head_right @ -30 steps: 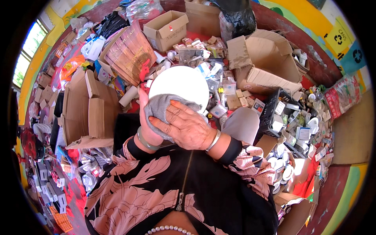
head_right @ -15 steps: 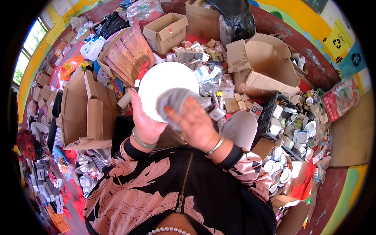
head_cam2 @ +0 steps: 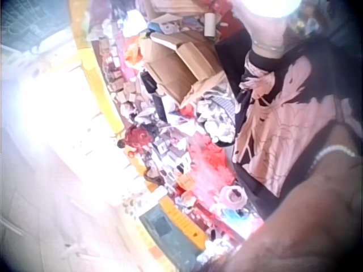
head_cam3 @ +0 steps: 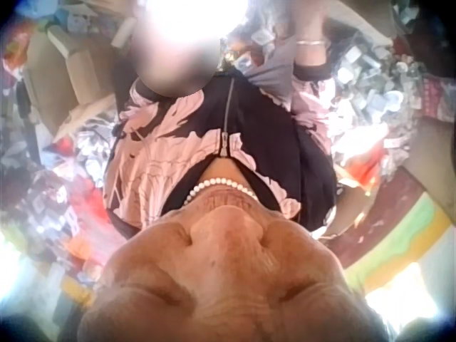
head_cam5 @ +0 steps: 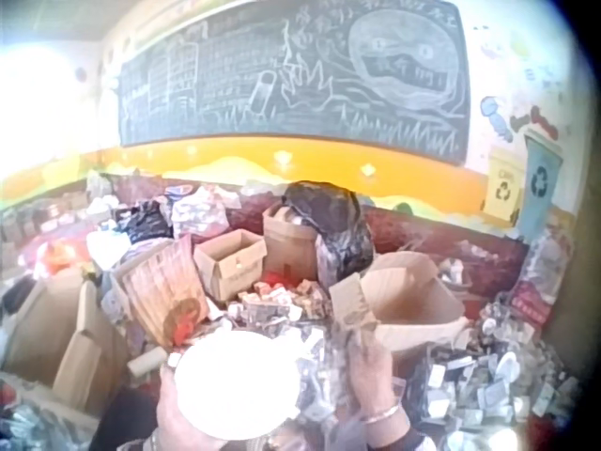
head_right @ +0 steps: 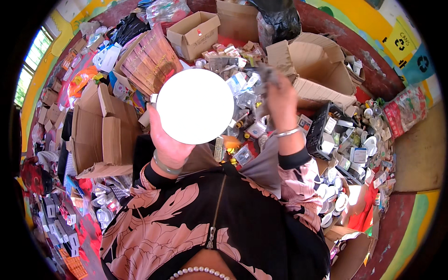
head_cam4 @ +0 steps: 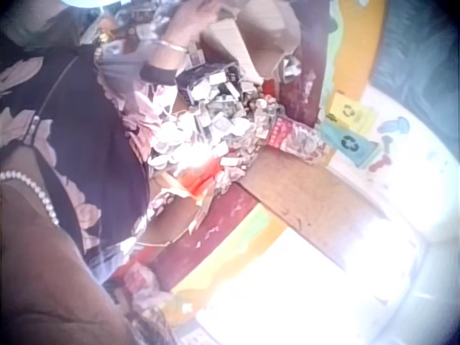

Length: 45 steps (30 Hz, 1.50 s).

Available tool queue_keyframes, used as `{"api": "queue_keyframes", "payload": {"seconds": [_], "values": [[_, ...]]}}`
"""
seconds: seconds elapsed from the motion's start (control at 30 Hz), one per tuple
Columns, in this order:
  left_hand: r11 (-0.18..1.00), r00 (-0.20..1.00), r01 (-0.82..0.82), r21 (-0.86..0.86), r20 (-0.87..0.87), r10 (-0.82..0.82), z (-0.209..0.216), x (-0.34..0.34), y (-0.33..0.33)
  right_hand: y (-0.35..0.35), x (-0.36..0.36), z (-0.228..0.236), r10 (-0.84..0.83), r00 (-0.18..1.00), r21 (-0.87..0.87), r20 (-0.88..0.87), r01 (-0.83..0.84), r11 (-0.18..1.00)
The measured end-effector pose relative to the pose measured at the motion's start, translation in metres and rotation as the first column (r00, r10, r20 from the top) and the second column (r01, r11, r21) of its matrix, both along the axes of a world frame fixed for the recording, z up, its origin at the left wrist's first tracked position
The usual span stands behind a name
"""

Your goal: The person sits on the floor surrounded by boxes and miscellaneous items. They pick up a small plastic bag, then a gold-colored metal container, and wipe it with a gray cloth. They then pick up a white circular lid and wipe it thoroughly with the cloth before placing it into a cardboard box.

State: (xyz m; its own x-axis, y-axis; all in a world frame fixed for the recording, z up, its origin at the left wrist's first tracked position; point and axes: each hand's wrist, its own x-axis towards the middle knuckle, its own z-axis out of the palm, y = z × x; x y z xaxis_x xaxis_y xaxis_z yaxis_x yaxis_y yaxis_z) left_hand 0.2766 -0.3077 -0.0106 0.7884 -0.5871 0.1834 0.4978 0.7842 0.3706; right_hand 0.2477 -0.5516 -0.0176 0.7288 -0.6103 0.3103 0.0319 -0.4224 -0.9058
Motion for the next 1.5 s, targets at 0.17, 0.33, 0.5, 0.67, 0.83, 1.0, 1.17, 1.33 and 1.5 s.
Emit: {"api": "queue_keyframes", "payload": {"seconds": [0.17, 0.33, 0.5, 0.67, 0.83, 1.0, 1.17, 1.33, 1.5], "values": [[0.999, 0.998, 0.006, -0.046, -0.059, -0.009, -0.003, 0.013, 0.001, -0.043, -0.029, 0.01, 0.018, 0.896, 0.835, 0.444, -0.421, 0.356], [0.998, 0.999, 0.018, -0.058, -0.042, -0.021, -0.003, 0.014, -0.007, 0.018, -0.035, 0.053, 0.039, 0.818, 0.487, 0.574, -0.379, 0.787], [0.998, 0.999, 0.033, -0.055, -0.041, -0.035, 0.005, 0.005, -0.016, 0.043, -0.01, 0.03, 0.246, 0.916, -0.09, 0.317, -0.229, 0.969], [0.999, 0.995, -0.036, 0.035, -0.095, 0.039, -0.006, 0.007, -0.015, 0.098, -0.014, 0.009, 0.456, 0.885, -0.67, 0.093, -0.283, 0.687], [0.967, 0.97, 0.236, -0.096, 0.077, -0.229, -0.034, 0.022, 0.004, 0.121, -0.033, 0.004, 0.697, 0.717, -0.668, 0.016, -0.511, 0.541], [0.999, 0.998, 0.029, 0.024, -0.05, -0.027, -0.022, -0.007, -0.023, 0.112, -0.005, 0.016, 0.542, 0.821, -0.757, 0.179, -0.237, 0.609], [0.997, 0.996, 0.052, 0.063, 0.068, -0.056, -0.006, -0.011, -0.023, 0.113, 0.003, 0.02, 0.38, 0.878, -0.691, 0.293, -0.08, 0.718], [0.988, 0.993, 0.102, 0.114, 0.045, -0.108, -0.022, -0.006, -0.021, 0.098, -0.001, 0.021, 0.322, 0.76, 0.23, 0.565, -0.52, 0.823], [0.988, 0.987, 0.152, 0.043, 0.042, -0.153, -0.008, -0.006, -0.019, 0.068, -0.01, 0.05, 0.137, 0.715, 0.425, 0.686, -0.546, 0.722]]}}
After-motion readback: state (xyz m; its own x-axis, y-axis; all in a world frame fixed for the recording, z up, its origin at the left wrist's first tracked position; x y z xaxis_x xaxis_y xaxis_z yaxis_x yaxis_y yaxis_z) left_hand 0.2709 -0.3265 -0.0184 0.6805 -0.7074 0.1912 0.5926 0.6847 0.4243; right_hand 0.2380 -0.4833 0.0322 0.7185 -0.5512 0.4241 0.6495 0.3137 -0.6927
